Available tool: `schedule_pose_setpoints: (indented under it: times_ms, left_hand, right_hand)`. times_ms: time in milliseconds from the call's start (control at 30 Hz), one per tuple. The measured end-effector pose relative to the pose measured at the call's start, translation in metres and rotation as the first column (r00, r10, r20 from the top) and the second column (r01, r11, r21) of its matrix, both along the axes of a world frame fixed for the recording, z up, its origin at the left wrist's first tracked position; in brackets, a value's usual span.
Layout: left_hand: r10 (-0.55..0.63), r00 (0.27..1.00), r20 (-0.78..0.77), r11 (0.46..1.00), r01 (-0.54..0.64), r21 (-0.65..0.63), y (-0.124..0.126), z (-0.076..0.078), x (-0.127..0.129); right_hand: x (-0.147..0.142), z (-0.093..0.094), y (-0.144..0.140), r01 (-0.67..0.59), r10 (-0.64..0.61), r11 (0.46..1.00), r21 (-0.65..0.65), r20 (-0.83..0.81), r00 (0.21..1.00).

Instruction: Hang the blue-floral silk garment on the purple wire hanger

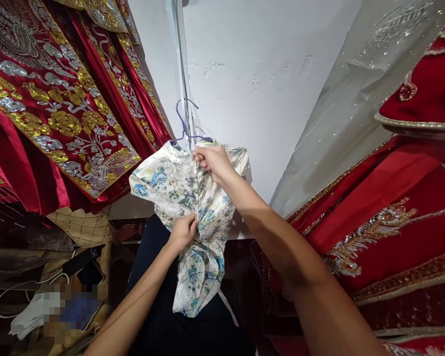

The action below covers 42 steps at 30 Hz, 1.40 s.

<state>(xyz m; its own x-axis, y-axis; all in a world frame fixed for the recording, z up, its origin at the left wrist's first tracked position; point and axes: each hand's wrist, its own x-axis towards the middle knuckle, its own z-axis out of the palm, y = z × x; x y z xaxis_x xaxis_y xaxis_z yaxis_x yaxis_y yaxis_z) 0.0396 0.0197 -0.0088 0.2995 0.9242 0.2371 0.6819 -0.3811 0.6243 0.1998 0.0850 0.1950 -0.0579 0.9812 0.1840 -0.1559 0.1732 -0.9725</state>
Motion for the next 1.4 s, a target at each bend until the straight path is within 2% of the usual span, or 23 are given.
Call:
schedule_pose_setpoints:
  times_ms: [100, 167, 267, 333, 400, 467, 533, 567, 633, 667, 700, 767, 833, 900, 967, 1000, 1067, 1100, 1133, 1200, 1267, 1300, 1400]
  left_hand:
    - [-0.039, 0.999, -0.009, 0.999, 0.040, 0.017, 0.013, 0.040, -0.007]
    - [-0.033, 0.993, 0.116, 0.990, 0.016, 0.143, 0.020, 0.078, -0.014]
    - [-0.073, 0.934, 0.351, 0.887, -0.100, 0.450, 0.031, 0.137, -0.021]
    - [-0.119, 0.943, 0.312, 0.802, -0.093, 0.590, 0.038, 0.168, -0.020]
    - [-0.150, 0.960, 0.236, 0.729, -0.054, 0.683, 0.043, 0.187, -0.018]
    - [-0.164, 0.959, 0.232, 0.684, -0.059, 0.728, 0.047, 0.197, -0.021]
    - [-0.135, 0.915, 0.380, 0.687, -0.190, 0.701, 0.052, 0.200, -0.034]
    - [-0.094, 0.858, 0.506, 0.704, -0.302, 0.643, 0.055, 0.199, -0.044]
    - [0.028, 0.672, 0.740, 0.742, -0.510, 0.435, 0.064, 0.191, -0.070]
    - [0.088, 0.594, 0.800, 0.754, -0.565, 0.336, 0.069, 0.183, -0.083]
    - [0.138, 0.552, 0.822, 0.776, -0.576, 0.256, 0.073, 0.172, -0.093]
    - [0.216, 0.560, 0.800, 0.855, -0.504, 0.121, 0.077, 0.142, -0.106]
    - [0.252, 0.631, 0.734, 0.928, -0.373, 0.003, 0.072, 0.106, -0.107]
    - [0.243, 0.708, 0.663, 0.965, -0.248, -0.088, 0.062, 0.073, -0.099]
    - [0.183, 0.773, 0.608, 0.983, -0.125, -0.138, 0.052, 0.054, -0.090]
    - [0.144, 0.795, 0.589, 0.987, -0.072, -0.144, 0.048, 0.051, -0.085]
    - [0.073, 0.816, 0.573, 0.992, -0.002, -0.124, 0.044, 0.057, -0.074]
    - [0.037, 0.818, 0.574, 0.995, 0.024, -0.098, 0.042, 0.066, -0.067]
    - [-0.011, 0.815, 0.579, 0.997, 0.055, -0.058, 0.041, 0.077, -0.061]
    - [-0.140, 0.799, 0.584, 0.989, 0.138, 0.048, 0.037, 0.102, -0.046]
    - [-0.273, 0.784, 0.558, 0.962, 0.223, 0.158, 0.033, 0.124, -0.033]
    - [-0.313, 0.784, 0.536, 0.949, 0.239, 0.205, 0.031, 0.132, -0.029]
    - [-0.337, 0.802, 0.494, 0.939, 0.247, 0.240, 0.028, 0.141, -0.026]
  right_hand:
    - [-0.015, 0.015, -0.007, 0.019, -0.019, 0.998, 0.064, 0.000, 1.000]
    - [-0.021, 0.013, -0.016, -0.006, -0.003, 0.993, 0.118, 0.075, 0.997]
    - [-0.023, 0.006, -0.026, -0.039, -0.009, 0.973, 0.226, 0.207, 0.978]
    - [-0.022, 0.001, -0.028, -0.054, -0.019, 0.953, 0.298, 0.237, 0.971]
    - [-0.022, -0.007, -0.024, -0.024, -0.062, 0.934, 0.355, 0.229, 0.972]
    - [-0.021, -0.024, -0.018, 0.032, -0.132, 0.926, 0.376, 0.242, 0.961]
    - [-0.020, -0.046, -0.014, 0.047, -0.161, 0.936, 0.350, 0.305, 0.939]
    - [-0.020, -0.058, -0.014, 0.034, -0.150, 0.947, 0.319, 0.345, 0.926]
    - [-0.019, -0.077, -0.016, 0.001, -0.103, 0.968, 0.251, 0.394, 0.913]
    - [-0.018, -0.083, -0.019, -0.012, -0.079, 0.975, 0.224, 0.391, 0.917]
    - [-0.018, -0.086, -0.023, -0.022, -0.057, 0.979, 0.204, 0.376, 0.925]
    - [-0.017, -0.086, -0.030, -0.045, -0.019, 0.983, 0.179, 0.338, 0.941]
    - [-0.013, -0.081, -0.036, -0.079, 0.029, 0.987, 0.140, 0.332, 0.943]
    - [-0.005, -0.079, -0.040, -0.122, 0.090, 0.990, 0.065, 0.368, 0.925]
    - [0.005, -0.081, -0.041, -0.188, 0.191, 0.981, -0.053, 0.474, 0.860]
    - [0.010, -0.082, -0.041, -0.211, 0.237, 0.971, -0.112, 0.552, 0.799]
    - [0.016, -0.084, -0.042, -0.181, 0.224, 0.974, -0.136, 0.706, 0.672]
    - [0.016, -0.085, -0.042, -0.148, 0.161, 0.985, -0.085, 0.752, 0.639]
    - [0.014, -0.084, -0.043, -0.119, 0.084, 0.993, -0.008, 0.761, 0.644]
    - [0.005, -0.080, -0.045, -0.117, 0.025, 0.988, 0.099, 0.653, 0.757]
    - [-0.006, -0.074, -0.048, -0.245, 0.202, 0.968, 0.045, 0.440, 0.875]
    - [-0.010, -0.071, -0.050, -0.334, 0.317, 0.943, -0.003, 0.319, 0.893]
    - [-0.013, -0.062, -0.057, -0.514, 0.518, 0.855, -0.067, 0.071, 0.853]
